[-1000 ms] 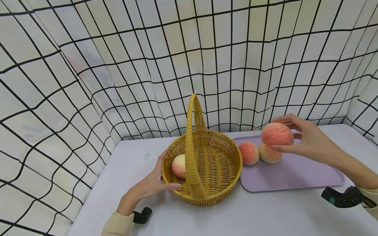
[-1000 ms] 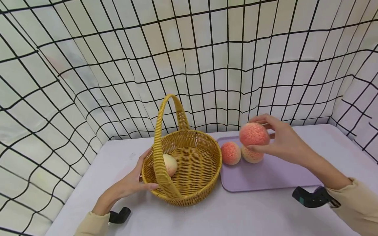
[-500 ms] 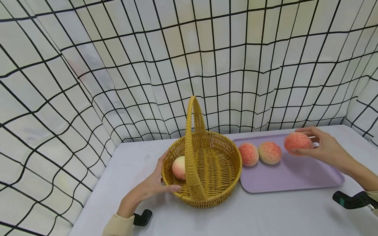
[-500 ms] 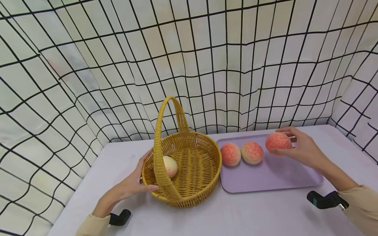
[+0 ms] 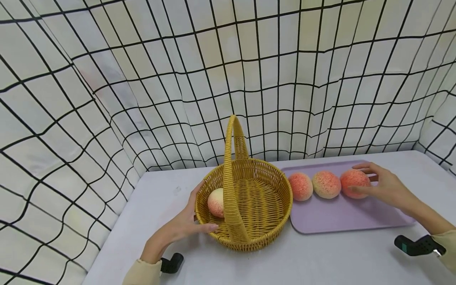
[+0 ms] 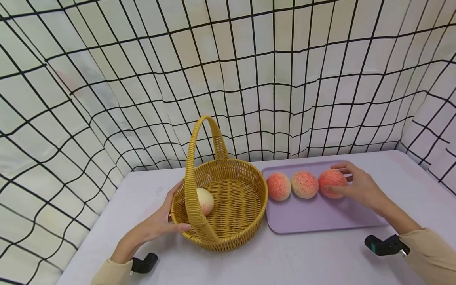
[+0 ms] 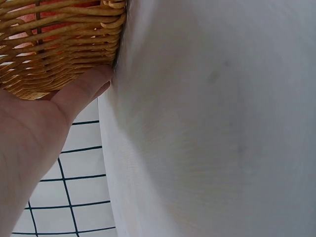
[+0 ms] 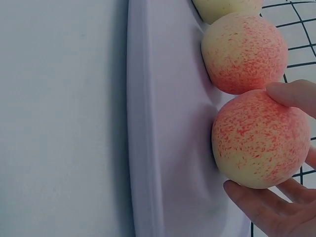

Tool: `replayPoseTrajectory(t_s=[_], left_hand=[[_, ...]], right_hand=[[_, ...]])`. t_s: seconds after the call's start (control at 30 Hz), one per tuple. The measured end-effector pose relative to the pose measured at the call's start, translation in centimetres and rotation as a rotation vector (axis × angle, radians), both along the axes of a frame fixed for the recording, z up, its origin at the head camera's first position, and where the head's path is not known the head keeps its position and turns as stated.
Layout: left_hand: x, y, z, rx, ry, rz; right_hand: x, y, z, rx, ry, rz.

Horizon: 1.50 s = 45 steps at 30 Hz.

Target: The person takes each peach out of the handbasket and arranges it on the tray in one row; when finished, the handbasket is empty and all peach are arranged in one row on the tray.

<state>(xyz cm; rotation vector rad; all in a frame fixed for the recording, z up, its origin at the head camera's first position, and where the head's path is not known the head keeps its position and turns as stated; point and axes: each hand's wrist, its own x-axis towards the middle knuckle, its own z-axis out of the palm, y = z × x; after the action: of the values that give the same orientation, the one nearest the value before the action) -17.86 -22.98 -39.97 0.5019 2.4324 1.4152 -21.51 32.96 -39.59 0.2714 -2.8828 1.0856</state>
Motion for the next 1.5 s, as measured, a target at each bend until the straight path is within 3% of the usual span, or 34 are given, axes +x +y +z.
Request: replayPoseTrajectory(t_s=[0.23, 0.47, 0.57, 0.77, 1.0, 1.1, 1.3, 1.5], left_hand=[[-0.1, 0.0, 0.0, 0.007, 0.015, -0.005], [0.0, 0.0, 0.0, 0.008, 0.007, -0.003], [-0.1, 0.0, -0.1, 0.012, 0.008, -0.006], [-0.2, 0.1, 0.0, 0.024, 0.006, -0.012], [-0.1, 0.1, 0.0, 0.014, 0.005, -0.005], [0.0, 0.0, 0.0, 0.008, -0.003, 0.0], [0.2, 0.0, 0.1, -0.002, -0.011, 0.008], [0.2, 0.1, 0.1, -0.004, -0.01, 0.012]], right_hand=[[-0.3, 0.3, 0.0, 0.008, -0.02, 0.029], [-0.7, 0.7, -0.7, 0.002, 0.1, 0.141], [-0.8, 0.6, -0.7, 0.011, 0.114, 0.12], [-0.7, 0.2, -0.3, 0.028, 0.058, 0.049], [-0.6, -0.5, 0.1, 0.021, 0.052, 0.079], [-0.3, -1.1, 0.6, 0.042, 0.107, 0.07], [0.4, -5.2, 3.4, -0.004, 0.271, 0.093], [1.2, -13.0, 6.0, -0.185, 0.323, 0.241]])
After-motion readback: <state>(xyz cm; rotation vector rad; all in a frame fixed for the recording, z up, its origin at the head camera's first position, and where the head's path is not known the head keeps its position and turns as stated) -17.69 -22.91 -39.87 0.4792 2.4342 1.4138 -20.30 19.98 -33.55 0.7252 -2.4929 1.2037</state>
